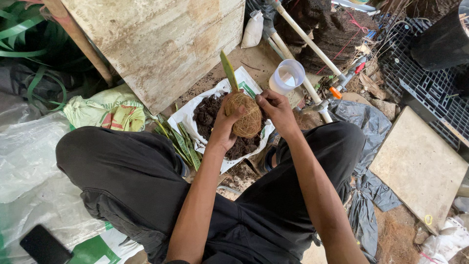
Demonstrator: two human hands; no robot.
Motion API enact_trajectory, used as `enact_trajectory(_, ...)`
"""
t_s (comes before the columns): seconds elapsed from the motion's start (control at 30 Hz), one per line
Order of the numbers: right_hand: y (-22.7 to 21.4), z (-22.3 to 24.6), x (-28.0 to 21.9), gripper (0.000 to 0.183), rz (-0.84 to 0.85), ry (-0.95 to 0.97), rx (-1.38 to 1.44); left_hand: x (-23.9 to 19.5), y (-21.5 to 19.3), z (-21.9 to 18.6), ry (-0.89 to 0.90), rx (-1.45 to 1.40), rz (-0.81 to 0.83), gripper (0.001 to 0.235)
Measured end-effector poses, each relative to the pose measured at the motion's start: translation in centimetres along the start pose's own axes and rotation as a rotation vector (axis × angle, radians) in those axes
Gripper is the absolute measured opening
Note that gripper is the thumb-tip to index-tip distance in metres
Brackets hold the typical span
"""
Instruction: The person sits on the floor and prepares a sprouted coconut for planting by removing fibrous husk material and packing soil around the base. The person then handles a green plant shoot, wrapping it with soil and placing it into the soil bag.
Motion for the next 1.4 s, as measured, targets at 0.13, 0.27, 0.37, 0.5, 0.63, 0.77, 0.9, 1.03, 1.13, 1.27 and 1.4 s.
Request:
enact_trajectory(0.13, -1.4, -0.1, 0.5, 0.023, -0.109, -0.019, -0.030, 0.1, 0.0, -1.5, 0.041, -0.003, 0.000, 0.093)
enact_trajectory(0.27, -2.0, 1.1, 0.8, 0.025, -0.162, -0.156, -0.205, -0.2, -0.4, -2.0, 0.035, -0.007, -0.028, 0.099)
enact_trajectory(0.37, -2.3, 1.2, 1.1, 0.022, -0.112, -0.042, -0.189, -0.2, -0.5, -2.0, 0.040, -0.002, -0.035, 0.100)
enact_trajectory(0.5, -5.7, -2.7, -2.4, 0.017, -0.574, 0.597, 0.505, -0.1, -1.4, -1.4, -0.046, 0.017, -0.087, 0.105)
enact_trajectory(0.63, 0.0, 3.6, -0.7, 0.030, 0.414, 0.046, 1.098, 0.2, -1.4, -1.8, -0.033, 0.041, -0.108, 0.104)
enact_trajectory(0.77, -2.3, -0.3, -0.1, 0.023, -0.249, 0.151, 0.800, -0.4, -0.6, -1.8, -0.017, 0.118, -0.071, 0.103)
enact_trajectory(0.9, -1.0, 3.1, -0.2, 0.020, -0.220, -0.075, -0.258, -0.3, -0.2, -2.2, 0.021, 0.132, -0.092, 0.100)
enact_trajectory(1.03, 3.2, 7.0, -1.8, 0.010, 0.084, -0.483, -0.669, -0.4, -2.0, -2.1, -0.033, 0.091, -0.207, 0.097)
enact_trajectory(1.13, 3.3, 7.3, -1.9, 0.013, 0.111, -0.406, -0.735, -0.1, -2.8, -1.8, -0.077, 0.090, -0.200, 0.092)
enact_trajectory(1.27, 3.8, 8.9, -2.3, 0.016, 0.147, -0.541, -0.859, 0.5, -2.9, -1.4, -0.079, 0.126, -0.162, 0.082)
enact_trajectory(1.4, 4.0, 8.4, -2.3, 0.015, 0.170, -0.579, -0.975, 0.4, -3.3, -1.2, -0.080, 0.121, -0.193, 0.073)
Point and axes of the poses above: each hand's wrist, its own x-axis towards the middle knuckle, its own y-axis out of the palm, z = x × y, the point moved 8 cm from there along x, towards the middle knuckle, and after that the axes turned 15 degrees about x, right-handed, at the moved point
